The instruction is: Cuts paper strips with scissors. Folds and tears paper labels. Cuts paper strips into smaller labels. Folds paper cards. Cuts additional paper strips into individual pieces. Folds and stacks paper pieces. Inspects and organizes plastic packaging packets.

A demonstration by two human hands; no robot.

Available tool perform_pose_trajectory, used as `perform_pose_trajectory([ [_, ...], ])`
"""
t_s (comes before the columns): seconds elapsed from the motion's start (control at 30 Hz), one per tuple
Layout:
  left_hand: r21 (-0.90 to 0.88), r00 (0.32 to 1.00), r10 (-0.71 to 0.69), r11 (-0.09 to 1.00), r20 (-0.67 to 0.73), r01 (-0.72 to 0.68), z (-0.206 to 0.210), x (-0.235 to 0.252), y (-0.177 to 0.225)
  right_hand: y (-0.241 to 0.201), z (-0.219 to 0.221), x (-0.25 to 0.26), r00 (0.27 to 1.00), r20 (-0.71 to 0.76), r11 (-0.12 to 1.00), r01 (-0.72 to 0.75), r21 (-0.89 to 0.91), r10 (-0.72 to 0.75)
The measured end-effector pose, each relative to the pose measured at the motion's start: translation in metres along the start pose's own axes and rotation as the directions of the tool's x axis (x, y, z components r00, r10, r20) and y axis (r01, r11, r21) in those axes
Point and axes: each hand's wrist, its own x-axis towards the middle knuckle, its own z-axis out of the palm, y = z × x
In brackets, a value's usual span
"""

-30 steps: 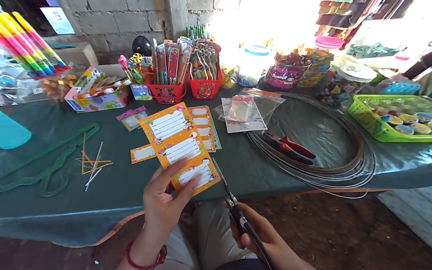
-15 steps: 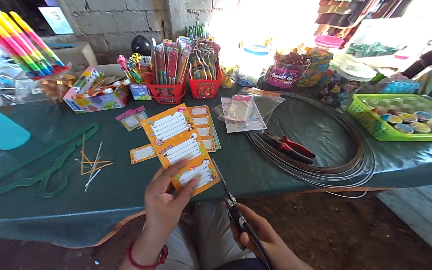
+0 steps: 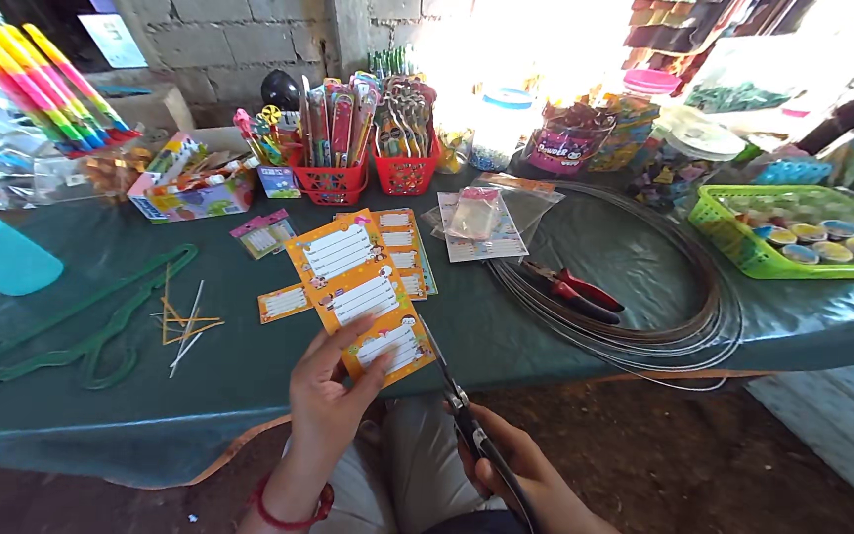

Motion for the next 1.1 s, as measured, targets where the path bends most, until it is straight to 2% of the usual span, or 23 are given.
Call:
perform_pose_trajectory([
  [0.67, -0.014, 1.000, -0.010, 1.000, -0.003, 0.010, -0.0012, -0.0015, -0.0011, 0.0012, 0.0012, -0.0011, 1.000, -0.024, 0.999, -0.010, -0.034, 0.009],
  [1.1, -0.047, 0.995, -0.096, 0.994, 0.021, 0.097, 0.0009, -0.0075, -0.0005, 0.0037, 0.0030, 0.0013, 0.999, -0.037, 1.000, -0.016, -0.008, 0.016],
])
